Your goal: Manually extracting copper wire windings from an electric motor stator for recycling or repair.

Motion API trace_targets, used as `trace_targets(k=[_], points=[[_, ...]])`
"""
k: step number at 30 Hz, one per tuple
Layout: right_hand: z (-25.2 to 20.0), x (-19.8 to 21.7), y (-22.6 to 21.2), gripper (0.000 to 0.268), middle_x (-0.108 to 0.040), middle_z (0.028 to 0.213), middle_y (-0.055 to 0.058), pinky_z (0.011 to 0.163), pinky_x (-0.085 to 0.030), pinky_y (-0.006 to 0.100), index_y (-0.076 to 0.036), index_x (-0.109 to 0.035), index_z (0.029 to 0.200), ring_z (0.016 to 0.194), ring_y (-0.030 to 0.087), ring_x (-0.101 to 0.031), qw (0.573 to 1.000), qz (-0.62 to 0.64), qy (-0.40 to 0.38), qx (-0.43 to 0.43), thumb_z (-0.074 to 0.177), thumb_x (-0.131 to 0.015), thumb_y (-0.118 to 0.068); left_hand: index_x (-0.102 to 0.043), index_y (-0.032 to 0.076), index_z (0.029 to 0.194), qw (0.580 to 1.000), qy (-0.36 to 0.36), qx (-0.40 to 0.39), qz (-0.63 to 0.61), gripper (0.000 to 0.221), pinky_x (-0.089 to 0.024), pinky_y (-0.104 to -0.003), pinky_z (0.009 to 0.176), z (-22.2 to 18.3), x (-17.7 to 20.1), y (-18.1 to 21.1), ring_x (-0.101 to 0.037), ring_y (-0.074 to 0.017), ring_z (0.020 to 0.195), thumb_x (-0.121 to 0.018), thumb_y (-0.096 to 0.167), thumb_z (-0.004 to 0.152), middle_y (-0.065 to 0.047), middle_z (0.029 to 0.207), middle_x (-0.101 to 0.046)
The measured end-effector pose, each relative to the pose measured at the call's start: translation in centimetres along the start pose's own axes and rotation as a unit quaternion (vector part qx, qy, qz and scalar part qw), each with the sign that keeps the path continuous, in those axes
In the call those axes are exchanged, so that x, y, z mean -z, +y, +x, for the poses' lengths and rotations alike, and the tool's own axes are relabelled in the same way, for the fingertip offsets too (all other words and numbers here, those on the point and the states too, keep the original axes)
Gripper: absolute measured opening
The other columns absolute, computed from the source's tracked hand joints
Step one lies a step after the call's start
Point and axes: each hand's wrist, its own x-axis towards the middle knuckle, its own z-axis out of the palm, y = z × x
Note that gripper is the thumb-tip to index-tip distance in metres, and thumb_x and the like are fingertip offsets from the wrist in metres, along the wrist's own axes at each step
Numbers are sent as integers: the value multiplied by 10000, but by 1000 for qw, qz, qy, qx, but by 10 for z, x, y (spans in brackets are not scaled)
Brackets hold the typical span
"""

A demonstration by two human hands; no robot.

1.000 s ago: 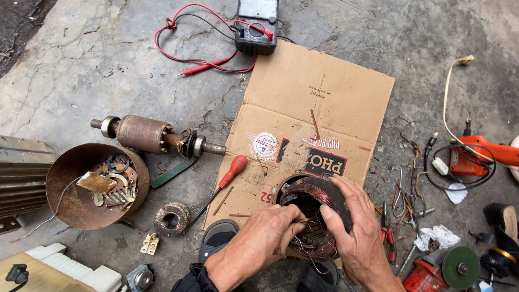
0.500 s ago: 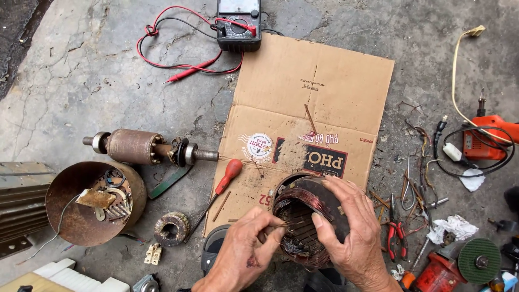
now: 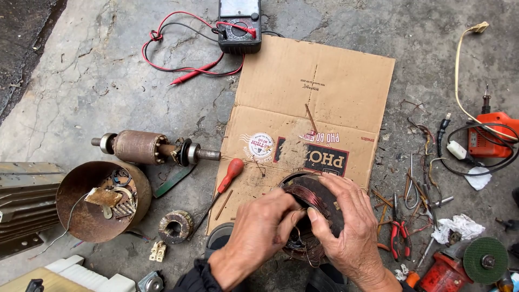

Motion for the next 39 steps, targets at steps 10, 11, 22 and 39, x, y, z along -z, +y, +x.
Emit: trace_targets(k=[10,11,22,39], points=[[-4,2,5,571,-694,1478,128,1194,-459,484,-53,-662,1396,1385,309,-637,999,15,-22,-29,873,-708,-278,-871,75,918,996,39,31,-75,84,-457,-265,490,-10,-1,-4,-556,-86,562,-851,157,918,10,750,-730],[-4,2,5,571,-696,1479,125,1192,-460,476,-54,-659,1400,1380,303,-639,999,11,-21,-28,873,-706,-270,-885,75,941,994,31,39,-93,115,-475,-253,516,-12,-2,-8,-572,-84,589,-860,186,922,10,781,-739],[-4,2,5,558,-707,1460,127,1182,-469,474,-47,-669,1384,1358,299,-651,1000,8,-12,-17,878,-713,-279,-869,196,938,960,-199,-57,191,95,-546,-429,594,3,19,-19,-706,-331,621,-791,248,921,-61,746,-785],[-3,5,2,533,-705,1463,123,1194,-463,467,-52,-672,1383,1369,294,-644,1000,13,-14,-18,903,-679,-286,-765,84,822,959,-129,-170,188,106,-501,-425,508,12,-12,-15,-629,-329,498,-736,146,904,-121,693,-746]])
